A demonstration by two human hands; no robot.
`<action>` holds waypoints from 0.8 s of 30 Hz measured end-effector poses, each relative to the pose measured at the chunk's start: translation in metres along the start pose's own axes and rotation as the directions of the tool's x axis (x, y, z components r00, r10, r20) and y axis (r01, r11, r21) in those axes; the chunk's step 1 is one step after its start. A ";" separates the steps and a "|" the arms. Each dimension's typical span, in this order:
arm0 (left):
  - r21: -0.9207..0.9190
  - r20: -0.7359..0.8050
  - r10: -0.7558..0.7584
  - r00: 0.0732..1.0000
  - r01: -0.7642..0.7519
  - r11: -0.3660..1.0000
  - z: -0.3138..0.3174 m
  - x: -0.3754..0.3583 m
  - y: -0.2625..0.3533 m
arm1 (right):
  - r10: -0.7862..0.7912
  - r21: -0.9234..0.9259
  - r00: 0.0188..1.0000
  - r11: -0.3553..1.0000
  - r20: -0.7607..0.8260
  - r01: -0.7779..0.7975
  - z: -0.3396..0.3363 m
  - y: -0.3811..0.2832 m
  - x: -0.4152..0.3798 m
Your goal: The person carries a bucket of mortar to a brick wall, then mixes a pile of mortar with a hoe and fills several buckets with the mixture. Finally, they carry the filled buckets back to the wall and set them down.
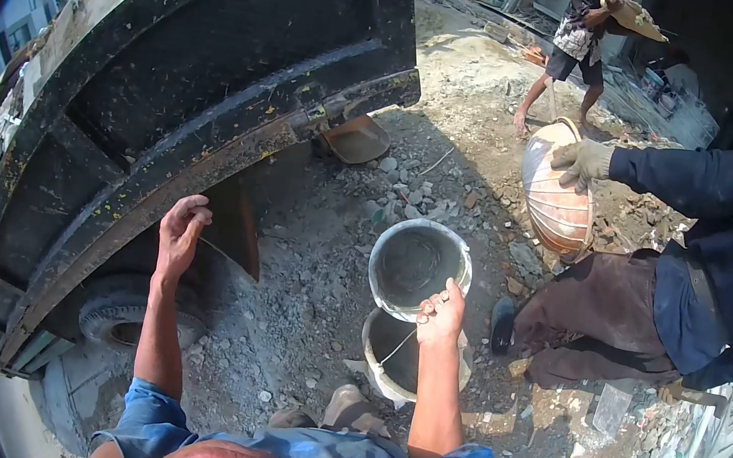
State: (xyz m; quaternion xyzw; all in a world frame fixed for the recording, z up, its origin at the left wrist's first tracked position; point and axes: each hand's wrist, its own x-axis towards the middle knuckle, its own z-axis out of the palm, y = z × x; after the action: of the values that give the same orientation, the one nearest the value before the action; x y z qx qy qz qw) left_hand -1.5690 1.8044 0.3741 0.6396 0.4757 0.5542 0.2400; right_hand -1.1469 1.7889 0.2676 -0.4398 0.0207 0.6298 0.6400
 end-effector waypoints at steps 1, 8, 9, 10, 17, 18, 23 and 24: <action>0.049 -0.027 0.039 0.999 -0.038 0.998 -0.009 0.028 0.024 | 0.010 0.019 1.000 1.000 -0.013 -0.010 0.010 0.000 0.005; 0.355 -0.290 0.560 0.776 -0.456 0.816 -0.017 0.180 0.106 | 0.010 0.090 1.000 0.996 0.001 -0.010 0.074 -0.039 0.082; 0.324 -0.254 0.539 0.803 -0.455 0.829 0.000 0.209 0.098 | -0.024 0.093 0.999 0.995 -0.047 0.028 0.094 -0.048 0.098; 0.332 -0.244 0.577 0.779 -0.492 0.805 0.012 0.218 0.100 | -0.036 0.086 0.995 0.995 -0.089 0.044 0.106 -0.049 0.103; 0.247 -0.003 0.686 0.728 -0.664 0.706 0.103 0.307 0.102 | -0.116 0.055 0.970 0.990 -0.214 0.130 0.176 -0.108 0.149; 0.257 0.026 0.711 0.703 -0.692 0.675 0.118 0.319 0.104 | -0.123 0.083 0.971 0.986 -0.203 0.143 0.186 -0.117 0.157; 0.345 0.087 0.828 0.554 -0.796 0.497 0.188 0.365 0.089 | -0.088 0.158 0.969 0.979 -0.233 0.127 0.205 -0.152 0.214; 0.326 0.111 0.821 0.560 -0.801 0.502 0.200 0.373 0.082 | -0.108 0.169 0.967 0.974 -0.231 0.150 0.209 -0.160 0.227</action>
State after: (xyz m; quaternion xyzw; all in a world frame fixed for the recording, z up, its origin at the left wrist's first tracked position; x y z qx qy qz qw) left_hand -1.3786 2.1389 0.5672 0.8020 0.2151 0.5289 -0.1757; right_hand -1.0786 2.1196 0.3494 -0.4462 0.1212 0.5292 0.7115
